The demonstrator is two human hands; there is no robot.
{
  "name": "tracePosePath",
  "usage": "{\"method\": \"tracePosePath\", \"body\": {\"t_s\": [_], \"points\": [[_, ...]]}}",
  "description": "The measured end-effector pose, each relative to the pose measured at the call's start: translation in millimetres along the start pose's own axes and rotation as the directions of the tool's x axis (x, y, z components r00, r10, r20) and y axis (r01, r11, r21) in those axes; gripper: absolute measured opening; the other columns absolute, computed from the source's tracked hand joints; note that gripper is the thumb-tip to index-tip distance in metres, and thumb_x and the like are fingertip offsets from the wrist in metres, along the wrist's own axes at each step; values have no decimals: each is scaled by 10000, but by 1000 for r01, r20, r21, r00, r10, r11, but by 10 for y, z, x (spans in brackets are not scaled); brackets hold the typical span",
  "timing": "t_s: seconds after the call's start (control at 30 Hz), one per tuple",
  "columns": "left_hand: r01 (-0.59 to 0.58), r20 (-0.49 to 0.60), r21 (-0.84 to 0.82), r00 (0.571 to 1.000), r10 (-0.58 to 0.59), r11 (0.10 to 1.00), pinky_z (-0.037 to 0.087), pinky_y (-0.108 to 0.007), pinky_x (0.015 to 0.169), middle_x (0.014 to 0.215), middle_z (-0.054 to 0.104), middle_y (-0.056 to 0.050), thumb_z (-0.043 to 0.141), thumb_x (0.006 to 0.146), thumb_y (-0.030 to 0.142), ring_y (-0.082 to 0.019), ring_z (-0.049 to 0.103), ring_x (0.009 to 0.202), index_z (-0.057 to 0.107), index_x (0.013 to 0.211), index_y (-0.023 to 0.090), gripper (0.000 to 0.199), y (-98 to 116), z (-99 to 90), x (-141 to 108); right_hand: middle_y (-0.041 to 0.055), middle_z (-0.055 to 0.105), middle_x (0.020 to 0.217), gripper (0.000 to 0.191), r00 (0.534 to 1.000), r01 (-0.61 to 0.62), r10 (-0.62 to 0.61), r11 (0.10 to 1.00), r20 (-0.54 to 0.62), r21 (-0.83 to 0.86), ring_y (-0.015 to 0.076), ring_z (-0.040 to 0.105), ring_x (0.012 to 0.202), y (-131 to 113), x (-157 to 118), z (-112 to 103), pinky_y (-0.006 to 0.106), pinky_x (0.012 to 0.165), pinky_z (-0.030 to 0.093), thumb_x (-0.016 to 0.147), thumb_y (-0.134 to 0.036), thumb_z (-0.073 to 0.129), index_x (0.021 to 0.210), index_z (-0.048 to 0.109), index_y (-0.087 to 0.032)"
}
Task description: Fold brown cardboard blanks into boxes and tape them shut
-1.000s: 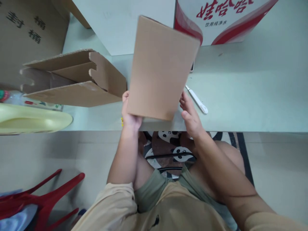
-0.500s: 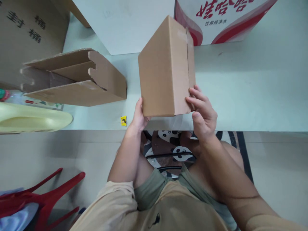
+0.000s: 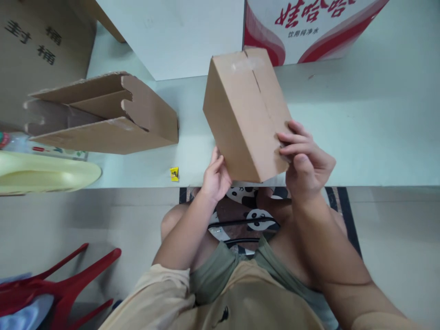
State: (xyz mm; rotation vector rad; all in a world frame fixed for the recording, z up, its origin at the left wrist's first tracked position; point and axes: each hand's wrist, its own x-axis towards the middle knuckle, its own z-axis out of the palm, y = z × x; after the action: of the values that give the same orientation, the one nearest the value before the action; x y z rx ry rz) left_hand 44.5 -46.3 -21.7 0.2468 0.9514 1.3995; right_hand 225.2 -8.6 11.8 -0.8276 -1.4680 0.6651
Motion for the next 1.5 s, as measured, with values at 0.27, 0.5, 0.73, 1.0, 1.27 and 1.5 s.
{"method": "tracePosePath", "body": {"t_s": [0.27,0.5,0.73,1.0,1.27,1.5], "points": [[175,-64,455,984,-164,873,528,-305,653,799,711,0,642,703,198,-178,671,688,606,1153,234,453,-81,-13,-85,29,759,808,437,994,-96,89,989,-69,-109,298,729,1035,11,48,-108,611,1070,516,960,-512,489,649,652,-251],[-495,79,802,644,761,335,469,-311,647,594,546,-2,561,876,488,-152,542,598,586,623,213,375,307,-242,35,20,760,708,458,991,-88,95,993,93,-83,257,756,884,3,136,-107,541,1004,574,942,-526,511,604,684,-269],[-750,414,662,385,825,17,319,-483,1198,1330,534,-73,545,847,702,-300,483,1341,664,1201,270,570,489,-331,257,2,753,654,456,917,-3,-44,993,396,117,209,732,666,-60,128,-39,477,897,614,930,-495,517,568,679,-271],[-729,383,680,443,811,78,301,-496,1217,1287,539,-90,494,857,754,-306,495,1299,707,1135,258,607,403,-243,238,47,715,764,252,955,-295,274,914,-114,-277,222,691,779,212,173,-288,446,791,579,871,-392,548,735,694,-239],[-795,538,589,253,804,-145,389,-448,1131,1284,531,-94,413,1008,520,-242,511,1245,686,1213,222,453,404,-284,292,77,717,969,400,699,-373,714,415,43,-830,241,602,788,438,194,-266,391,727,461,683,-268,690,1083,679,-241],[-680,557,680,236,796,-275,453,-485,1086,1272,570,-96,335,966,683,-255,563,1219,660,1225,245,604,396,-354,356,-8,640,747,450,717,-553,694,514,-61,-656,163,558,681,228,340,-252,318,667,389,736,-177,530,1178,588,-242]]}}
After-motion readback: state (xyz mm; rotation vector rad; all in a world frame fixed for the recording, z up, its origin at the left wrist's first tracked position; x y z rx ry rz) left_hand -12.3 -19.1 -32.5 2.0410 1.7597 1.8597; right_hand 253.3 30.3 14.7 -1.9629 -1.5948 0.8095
